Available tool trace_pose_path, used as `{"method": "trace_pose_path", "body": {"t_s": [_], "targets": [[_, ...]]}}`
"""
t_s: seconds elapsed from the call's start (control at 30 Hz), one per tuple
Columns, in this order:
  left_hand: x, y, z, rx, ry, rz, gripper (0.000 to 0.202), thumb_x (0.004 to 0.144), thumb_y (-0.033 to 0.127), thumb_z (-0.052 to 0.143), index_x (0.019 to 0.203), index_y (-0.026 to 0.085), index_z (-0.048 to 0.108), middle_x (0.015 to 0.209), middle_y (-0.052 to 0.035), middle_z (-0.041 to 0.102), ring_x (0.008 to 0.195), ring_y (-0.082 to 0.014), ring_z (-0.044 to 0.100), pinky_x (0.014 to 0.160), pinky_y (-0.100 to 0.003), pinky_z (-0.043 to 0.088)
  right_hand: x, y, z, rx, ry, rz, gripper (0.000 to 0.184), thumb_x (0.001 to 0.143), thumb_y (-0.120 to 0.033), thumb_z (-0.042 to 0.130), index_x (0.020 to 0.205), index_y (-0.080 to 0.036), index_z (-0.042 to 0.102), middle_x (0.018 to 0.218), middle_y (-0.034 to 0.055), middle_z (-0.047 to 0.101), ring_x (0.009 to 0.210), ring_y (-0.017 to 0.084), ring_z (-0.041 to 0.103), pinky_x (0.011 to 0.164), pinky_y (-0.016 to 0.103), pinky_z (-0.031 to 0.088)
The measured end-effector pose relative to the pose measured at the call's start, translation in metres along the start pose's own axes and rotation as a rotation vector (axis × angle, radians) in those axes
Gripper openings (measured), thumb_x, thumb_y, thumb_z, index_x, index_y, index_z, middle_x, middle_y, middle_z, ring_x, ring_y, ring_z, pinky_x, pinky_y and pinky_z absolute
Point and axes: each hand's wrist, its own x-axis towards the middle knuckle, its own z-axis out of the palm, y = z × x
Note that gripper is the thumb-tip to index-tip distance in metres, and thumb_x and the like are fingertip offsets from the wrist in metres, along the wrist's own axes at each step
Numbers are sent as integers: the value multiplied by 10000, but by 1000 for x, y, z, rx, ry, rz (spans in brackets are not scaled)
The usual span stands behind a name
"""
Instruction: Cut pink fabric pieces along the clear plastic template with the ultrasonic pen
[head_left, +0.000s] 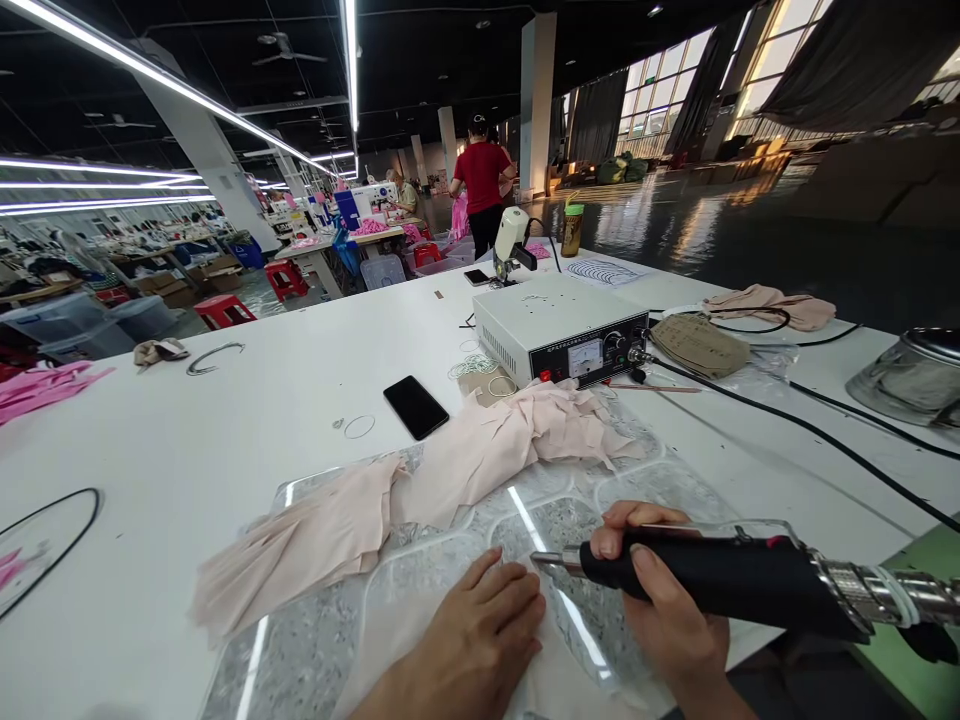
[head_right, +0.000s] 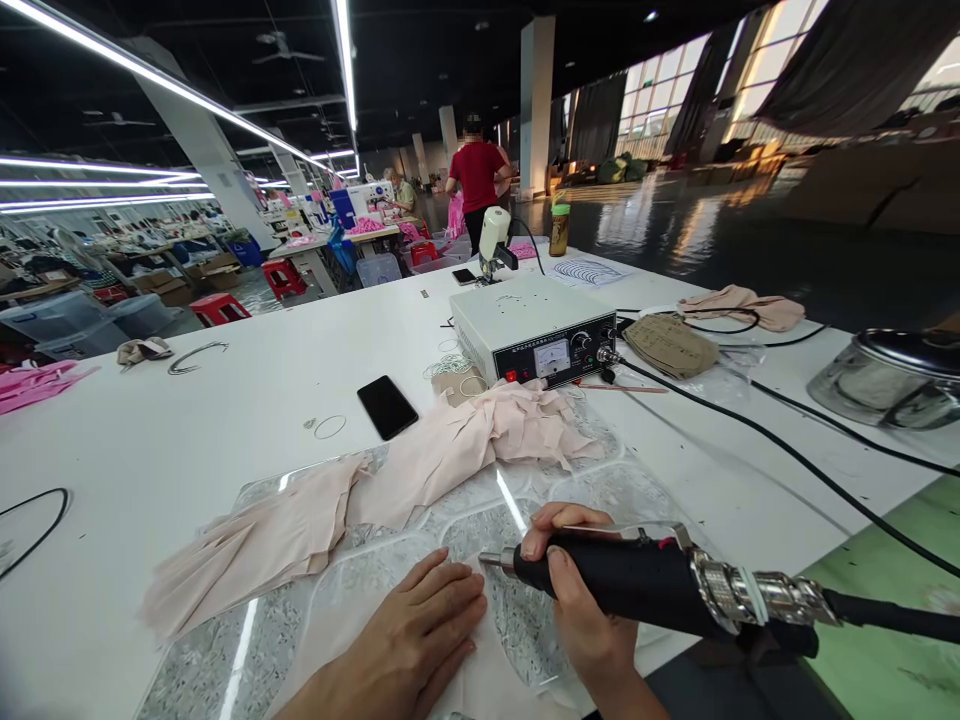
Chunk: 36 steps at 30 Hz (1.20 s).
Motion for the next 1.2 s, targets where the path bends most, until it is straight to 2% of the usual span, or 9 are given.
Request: {"method": "trace_pose_path", "body": {"t_s": [0.17, 0.3, 0.5, 0.73, 1.07, 1.2], "targets": [[1, -1, -3, 34, -30, 34, 250, 975, 160, 447, 1173, 93, 585, 1165, -111, 647, 1142, -221, 579, 1073, -422, 420, 1, 1, -1, 19, -9, 11, 82, 816, -289, 638, 831, -223, 593, 767, 6, 551, 616, 127, 527, 618, 305, 477], [2, 0, -5, 38, -43, 22, 241, 976, 161, 441, 1160, 109, 589, 1154, -113, 651, 1144, -224, 578, 1067, -423, 422, 1, -6, -6, 66, 15, 24, 57, 810, -267, 631, 840, -222, 612, 801, 16, 554, 597, 124, 539, 598, 308, 501], [2, 1, -5, 10, -45, 5, 232, 969, 148, 434, 1146, 110, 580, 1132, -113, 652, 1133, -230, 576, 1068, -431, 404, -4, -15, -9, 84, -18, 37, 43, 812, -241, 630, 832, -222, 597, 769, 10, 550, 584, 122, 556, 560, 282, 512], [2, 2, -5, 8, -40, -2, 235, 971, 145, 427, 1154, 117, 571, 1128, -115, 652, 1132, -224, 578, 1057, -425, 410, -5, -12, -7, 55, -43, 32, 72, 813, -265, 644, 835, -226, 588, 768, 6, 542, 582, 116, 558, 567, 277, 493], [3, 0, -6, 41, -26, 29, 244, 957, 127, 442, 1162, 114, 573, 1128, -115, 647, 1134, -213, 582, 1053, -418, 424, -8, -4, -19, -27, -153, 35, 66, 892, -245, 557, 830, -235, 539, 826, 6, 522, 655, 133, 565, 629, 307, 505], [3, 0, -7, 44, -25, 36, 247, 951, 112, 450, 1168, 102, 568, 1145, -119, 640, 1137, -218, 582, 1040, -406, 441, -5, -9, -14, 32, -140, 48, 27, 887, -261, 565, 873, -242, 552, 820, 0, 521, 635, 124, 562, 623, 301, 511]]}}
